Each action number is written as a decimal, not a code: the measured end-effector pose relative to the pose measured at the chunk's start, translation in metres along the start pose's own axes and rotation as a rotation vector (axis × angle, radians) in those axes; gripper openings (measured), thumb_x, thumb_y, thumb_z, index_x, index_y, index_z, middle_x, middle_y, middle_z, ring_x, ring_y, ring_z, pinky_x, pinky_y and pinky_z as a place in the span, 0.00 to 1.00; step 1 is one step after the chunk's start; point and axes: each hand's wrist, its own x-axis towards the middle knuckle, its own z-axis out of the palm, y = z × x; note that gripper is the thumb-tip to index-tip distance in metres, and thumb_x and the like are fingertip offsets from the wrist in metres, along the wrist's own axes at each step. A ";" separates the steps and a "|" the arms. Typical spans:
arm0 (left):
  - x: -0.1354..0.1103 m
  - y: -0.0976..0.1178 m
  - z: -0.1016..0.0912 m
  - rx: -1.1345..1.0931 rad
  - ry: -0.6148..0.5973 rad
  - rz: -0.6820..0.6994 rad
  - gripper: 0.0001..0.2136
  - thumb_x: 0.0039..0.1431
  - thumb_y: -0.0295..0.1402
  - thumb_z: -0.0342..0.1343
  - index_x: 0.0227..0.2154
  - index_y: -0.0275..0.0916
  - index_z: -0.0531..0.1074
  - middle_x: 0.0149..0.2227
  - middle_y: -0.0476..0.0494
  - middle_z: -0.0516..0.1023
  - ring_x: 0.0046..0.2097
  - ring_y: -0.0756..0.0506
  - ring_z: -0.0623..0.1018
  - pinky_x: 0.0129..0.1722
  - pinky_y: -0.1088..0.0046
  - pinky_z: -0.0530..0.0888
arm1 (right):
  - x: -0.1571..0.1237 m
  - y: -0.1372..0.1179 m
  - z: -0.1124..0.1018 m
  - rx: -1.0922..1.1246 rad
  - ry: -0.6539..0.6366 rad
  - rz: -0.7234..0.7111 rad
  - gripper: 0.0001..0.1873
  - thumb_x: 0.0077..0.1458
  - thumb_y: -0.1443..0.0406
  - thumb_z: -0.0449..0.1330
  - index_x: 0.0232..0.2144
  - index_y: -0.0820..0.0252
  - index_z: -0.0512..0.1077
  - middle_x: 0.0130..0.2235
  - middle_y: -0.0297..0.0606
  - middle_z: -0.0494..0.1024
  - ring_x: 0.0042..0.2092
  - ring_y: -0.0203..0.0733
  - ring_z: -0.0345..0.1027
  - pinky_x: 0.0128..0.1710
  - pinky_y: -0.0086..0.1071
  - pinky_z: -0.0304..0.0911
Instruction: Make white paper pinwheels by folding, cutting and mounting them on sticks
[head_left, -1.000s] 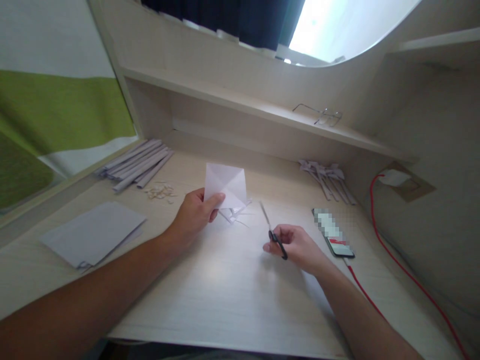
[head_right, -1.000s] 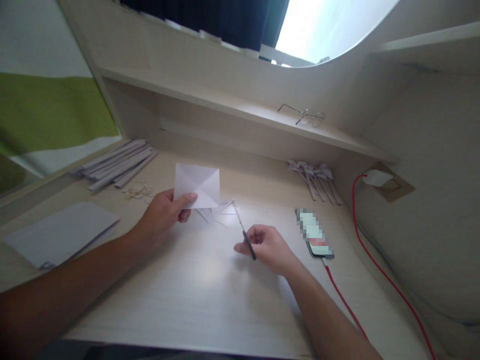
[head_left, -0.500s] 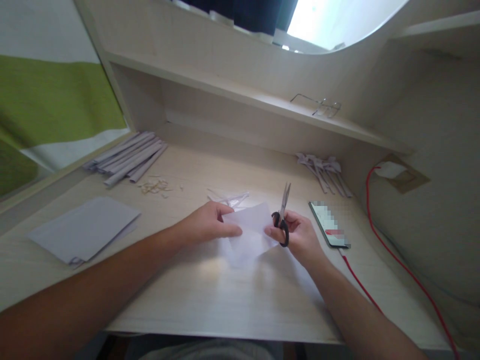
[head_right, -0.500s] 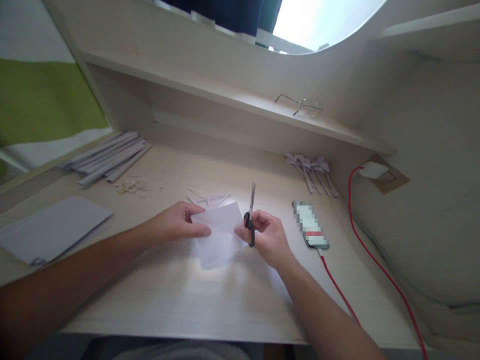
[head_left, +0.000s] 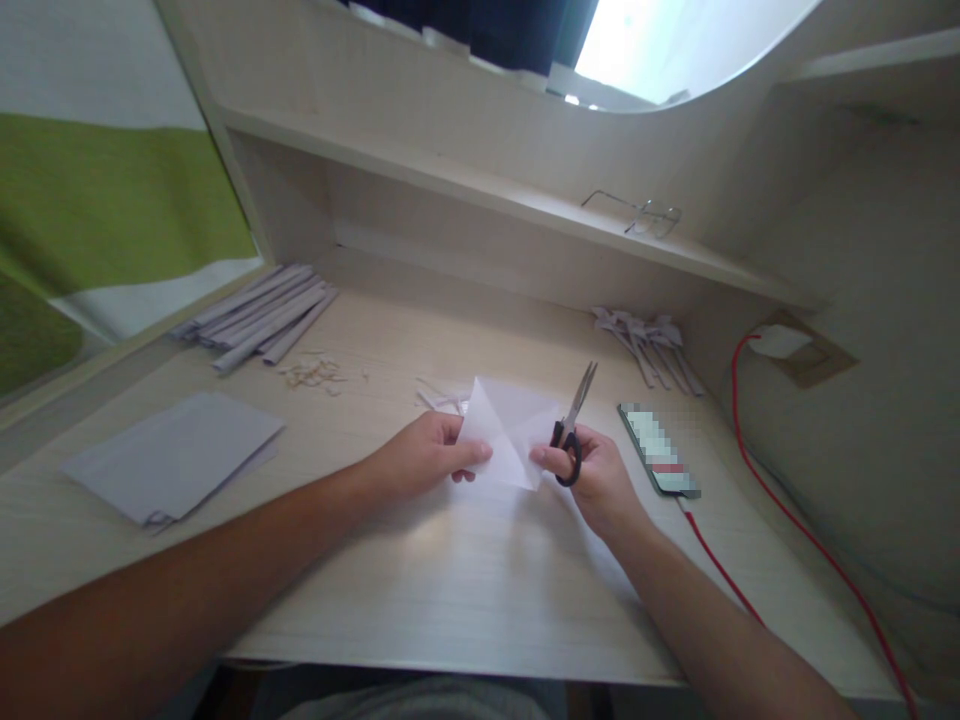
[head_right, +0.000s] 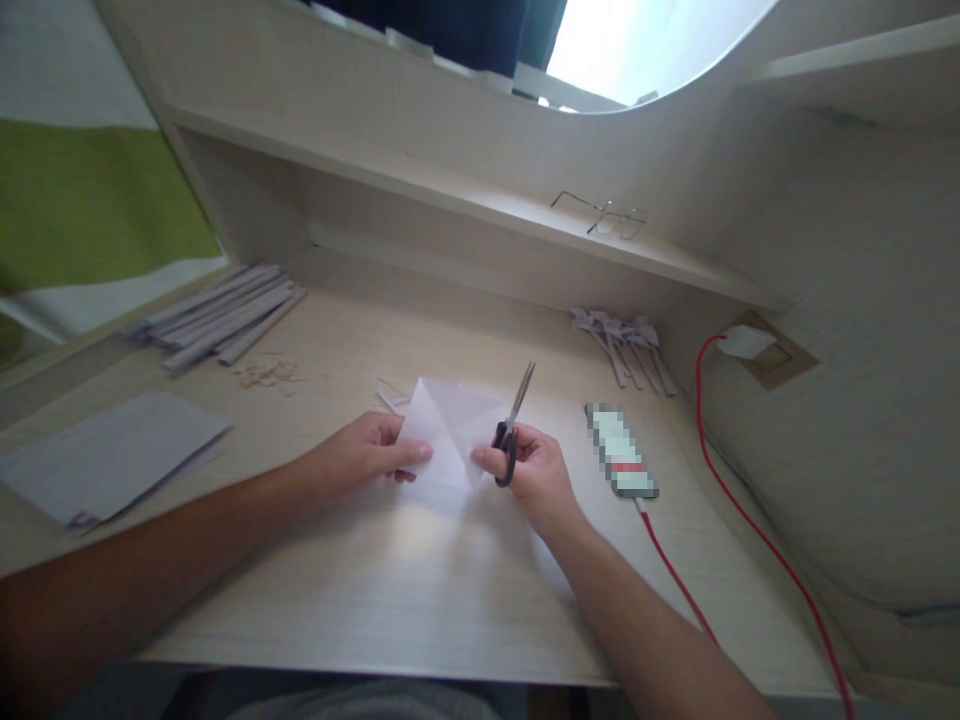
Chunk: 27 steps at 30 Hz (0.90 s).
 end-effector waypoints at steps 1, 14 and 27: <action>0.000 -0.001 0.000 0.003 0.009 0.004 0.15 0.51 0.44 0.61 0.25 0.34 0.75 0.24 0.46 0.75 0.25 0.50 0.71 0.27 0.74 0.66 | 0.000 0.001 0.000 0.008 -0.009 0.000 0.13 0.42 0.60 0.76 0.28 0.61 0.79 0.28 0.33 0.78 0.29 0.36 0.67 0.30 0.29 0.62; -0.003 0.003 0.005 0.000 0.071 0.007 0.15 0.54 0.44 0.58 0.26 0.35 0.73 0.24 0.48 0.72 0.25 0.50 0.70 0.26 0.74 0.66 | 0.000 0.007 0.002 -0.026 0.075 0.017 0.14 0.41 0.60 0.76 0.27 0.60 0.77 0.26 0.32 0.77 0.28 0.36 0.67 0.31 0.30 0.62; -0.005 0.024 -0.023 0.037 0.419 0.065 0.16 0.51 0.38 0.56 0.13 0.39 0.64 0.13 0.52 0.65 0.18 0.52 0.63 0.21 0.74 0.57 | 0.001 -0.008 -0.009 -0.246 -0.398 0.183 0.18 0.53 0.52 0.70 0.33 0.62 0.79 0.30 0.37 0.78 0.31 0.37 0.67 0.32 0.30 0.59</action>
